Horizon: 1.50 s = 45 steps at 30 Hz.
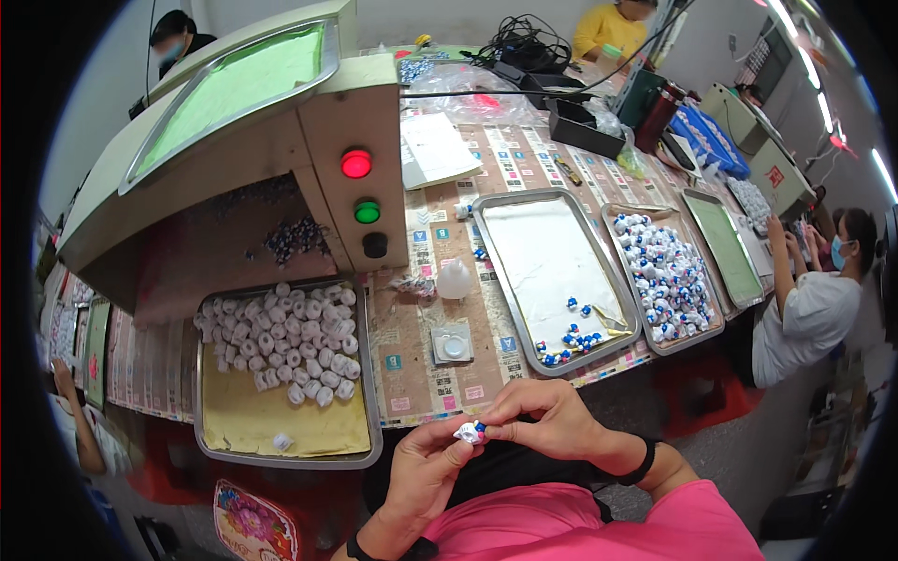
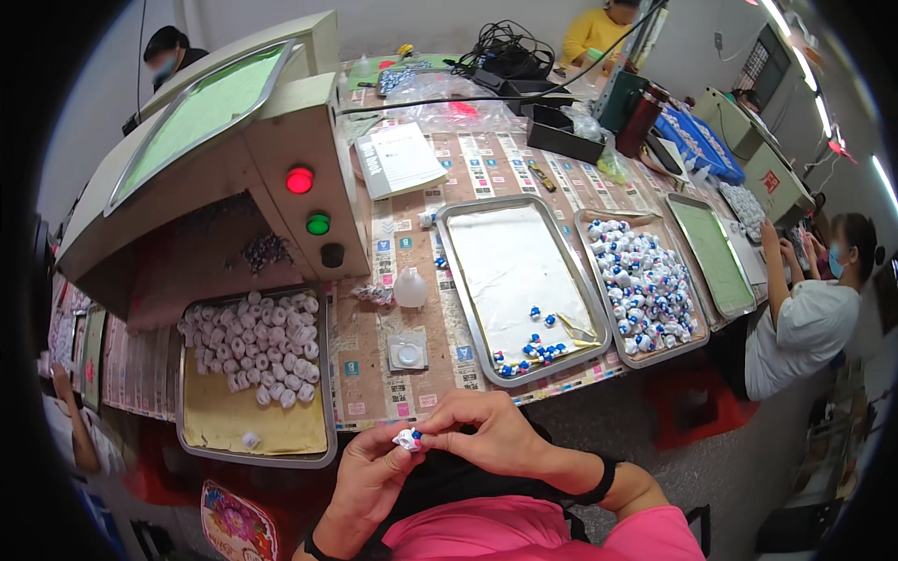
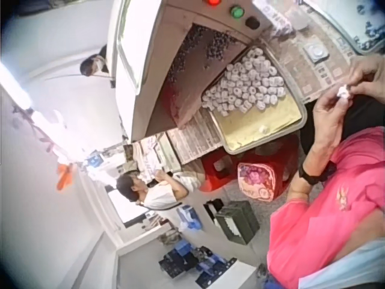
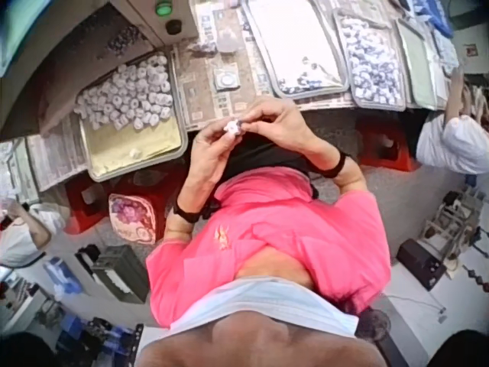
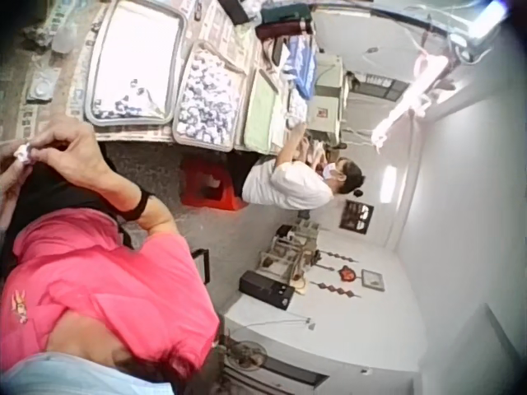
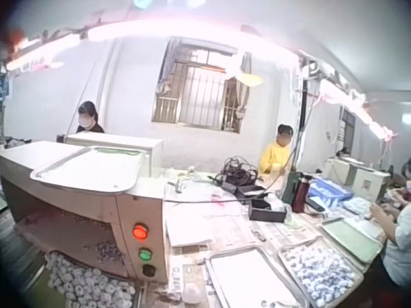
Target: Assembling blue and white plastic components into small spherical units at a factory workstation.
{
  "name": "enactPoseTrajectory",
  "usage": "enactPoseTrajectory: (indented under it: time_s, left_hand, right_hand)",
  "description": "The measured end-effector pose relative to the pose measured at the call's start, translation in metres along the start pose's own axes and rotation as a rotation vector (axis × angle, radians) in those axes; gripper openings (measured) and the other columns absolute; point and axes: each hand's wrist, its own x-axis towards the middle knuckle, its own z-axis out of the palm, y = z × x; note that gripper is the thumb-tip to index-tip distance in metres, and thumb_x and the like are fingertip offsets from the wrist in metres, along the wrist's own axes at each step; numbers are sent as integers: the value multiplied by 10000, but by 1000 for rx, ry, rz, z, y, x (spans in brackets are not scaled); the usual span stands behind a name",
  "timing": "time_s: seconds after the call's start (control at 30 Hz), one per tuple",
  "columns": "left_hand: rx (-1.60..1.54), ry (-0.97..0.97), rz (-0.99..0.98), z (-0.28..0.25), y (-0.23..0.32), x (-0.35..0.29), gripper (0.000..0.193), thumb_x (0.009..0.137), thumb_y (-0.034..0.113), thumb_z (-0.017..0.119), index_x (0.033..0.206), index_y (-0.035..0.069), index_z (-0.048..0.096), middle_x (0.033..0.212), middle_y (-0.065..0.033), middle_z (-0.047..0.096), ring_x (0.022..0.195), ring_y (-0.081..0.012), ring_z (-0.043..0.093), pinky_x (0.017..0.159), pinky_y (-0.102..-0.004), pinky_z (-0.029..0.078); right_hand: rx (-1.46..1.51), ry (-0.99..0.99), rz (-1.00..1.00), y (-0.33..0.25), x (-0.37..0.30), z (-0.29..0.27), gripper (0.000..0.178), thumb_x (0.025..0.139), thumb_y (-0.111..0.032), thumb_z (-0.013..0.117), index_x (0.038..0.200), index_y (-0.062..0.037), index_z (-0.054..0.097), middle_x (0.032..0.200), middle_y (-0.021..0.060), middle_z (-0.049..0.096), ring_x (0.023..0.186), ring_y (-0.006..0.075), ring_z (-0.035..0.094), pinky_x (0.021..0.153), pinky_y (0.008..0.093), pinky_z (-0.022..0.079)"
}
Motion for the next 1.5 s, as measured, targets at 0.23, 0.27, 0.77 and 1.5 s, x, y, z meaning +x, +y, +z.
enactPoseTrajectory:
  time_s: [0.23,0.27,0.77,1.5]
  left_hand:
    - [64,-98,-111,28,8,5,446,832,-15,655,1258,31,531,1183,-132,593,1031,-245,623,898,-341,532]
    - [137,-60,-47,27,11,2,467,833,-28,638,1278,16,504,1197,-140,581,1043,-259,618,902,-343,528]
    - [2016,753,510,-104,142,-52,913,640,175,777,1413,36,311,1403,-277,312,1287,-460,295,1071,-494,255]
    - [1903,499,661,-96,127,-9,570,676,124,766,1166,15,494,1188,-233,413,1074,-429,463,887,-440,425]
  right_hand:
    - [-1,97,1,-10,-17,-35,134,815,-32,703,949,-24,702,887,58,651,817,110,610,694,215,468]
    - [-38,184,32,-10,-19,-45,118,815,-26,699,933,-20,697,892,58,650,806,101,605,684,214,468]
    - [-887,1304,48,76,-91,-291,171,817,-78,656,983,-39,671,874,29,649,744,109,585,665,260,473]
    - [-1170,1035,324,75,-69,-305,440,803,-196,671,1168,36,591,1141,241,596,1074,380,559,959,413,415]
